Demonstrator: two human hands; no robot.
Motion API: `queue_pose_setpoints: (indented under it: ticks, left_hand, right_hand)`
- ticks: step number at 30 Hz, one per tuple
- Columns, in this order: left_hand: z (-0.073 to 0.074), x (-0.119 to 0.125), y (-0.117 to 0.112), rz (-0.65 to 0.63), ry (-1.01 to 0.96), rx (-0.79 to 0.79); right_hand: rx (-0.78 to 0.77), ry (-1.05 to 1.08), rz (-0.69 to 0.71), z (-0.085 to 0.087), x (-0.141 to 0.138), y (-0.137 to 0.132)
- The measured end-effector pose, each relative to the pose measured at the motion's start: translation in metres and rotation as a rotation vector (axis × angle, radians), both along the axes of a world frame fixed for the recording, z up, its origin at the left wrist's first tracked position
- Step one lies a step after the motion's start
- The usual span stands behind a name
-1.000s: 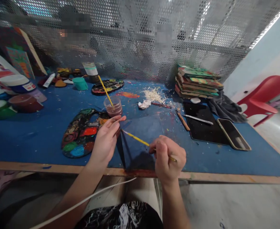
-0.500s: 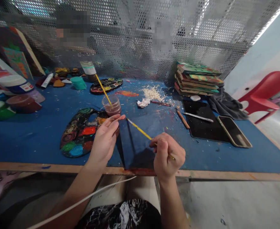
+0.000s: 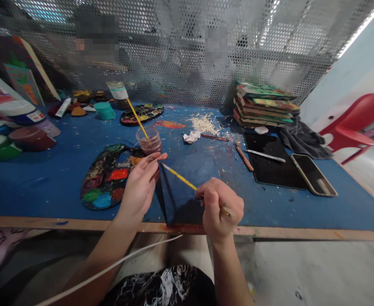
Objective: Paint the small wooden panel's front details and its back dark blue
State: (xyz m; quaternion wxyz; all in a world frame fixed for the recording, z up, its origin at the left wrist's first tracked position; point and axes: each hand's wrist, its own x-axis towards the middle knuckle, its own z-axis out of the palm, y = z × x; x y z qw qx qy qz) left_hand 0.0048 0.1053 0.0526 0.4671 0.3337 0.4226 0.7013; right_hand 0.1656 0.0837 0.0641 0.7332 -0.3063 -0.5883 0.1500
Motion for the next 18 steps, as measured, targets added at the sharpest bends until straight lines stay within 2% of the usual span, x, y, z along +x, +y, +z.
queue_pose_setpoints:
  ticks: [14,18]
  left_hand:
    - [0.0033,0.0006,-0.0020,0.010,-0.046,-0.061]
    - [0.0019,0.0004,-0.0013,0.010,-0.034,-0.050]
  right_hand:
    - [0.032,-0.029,0.024,0.0003,-0.0026,-0.0006]
    - [0.023,0.014,-0.060,-0.0023,-0.0002,0.0004]
